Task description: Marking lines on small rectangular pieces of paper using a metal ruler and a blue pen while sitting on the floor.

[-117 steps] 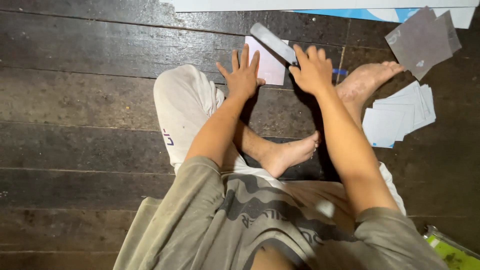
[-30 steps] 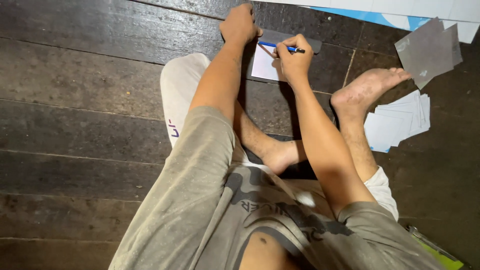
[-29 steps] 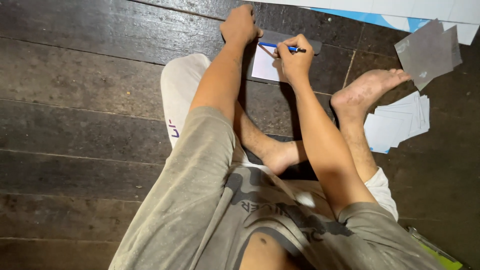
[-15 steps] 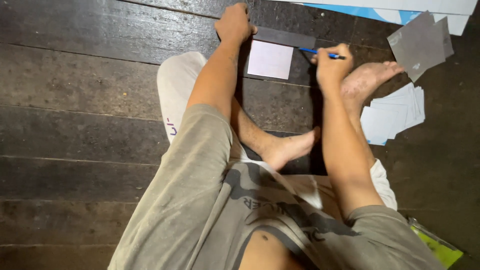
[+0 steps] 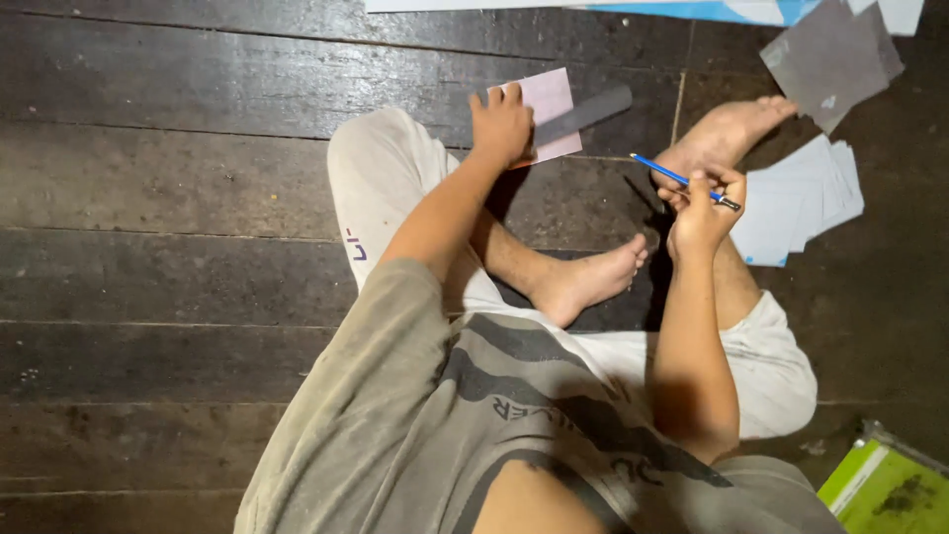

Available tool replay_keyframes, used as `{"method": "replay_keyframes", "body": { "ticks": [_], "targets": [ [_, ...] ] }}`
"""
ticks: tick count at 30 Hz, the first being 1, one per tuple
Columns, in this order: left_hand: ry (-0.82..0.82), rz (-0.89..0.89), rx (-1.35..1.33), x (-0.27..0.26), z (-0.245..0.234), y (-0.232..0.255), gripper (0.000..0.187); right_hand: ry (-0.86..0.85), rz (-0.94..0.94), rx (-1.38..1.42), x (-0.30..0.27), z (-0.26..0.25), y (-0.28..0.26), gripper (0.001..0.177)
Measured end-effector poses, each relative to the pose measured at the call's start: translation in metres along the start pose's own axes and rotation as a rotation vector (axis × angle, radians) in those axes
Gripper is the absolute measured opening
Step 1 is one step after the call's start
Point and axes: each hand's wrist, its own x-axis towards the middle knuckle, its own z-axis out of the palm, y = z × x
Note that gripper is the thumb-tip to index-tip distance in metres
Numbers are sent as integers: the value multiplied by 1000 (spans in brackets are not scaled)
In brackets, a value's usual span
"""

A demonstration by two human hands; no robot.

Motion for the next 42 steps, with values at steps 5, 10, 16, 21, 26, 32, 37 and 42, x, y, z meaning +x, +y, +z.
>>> {"method": "replay_keyframes", "body": {
  "ticks": [5, 10, 16, 21, 26, 32, 37, 42],
  "targets": [
    [-131, -148, -258, -21, -44, 28, 79, 45, 40, 82, -15, -18, 15, 14],
    [-333, -229, -54, 17, -53, 25, 128, 62, 28, 22, -24, -20, 21, 10],
    [-352, -275, -16, 38, -56, 13, 138, 48, -18, -115, -33, -22, 25, 14],
    [-211, -165, -334, 32, -98, 12, 34, 45, 261, 76, -31, -3, 12, 21],
    [-175, -53, -885, 29, -120, 70, 26, -80, 469, 289, -6, 23, 13, 35],
    [-246, -57, -1113, 30, -123, 103, 59, 66, 133, 128, 76, -16, 8, 49],
    [-276, -41, -1011, 2, -120, 93, 61, 330, 245, 393, 171, -73, -29, 29],
    [-175, -64, -436, -35, -95, 76, 68, 263, 388, -322, 184, -139, -24, 20]
  ]
}}
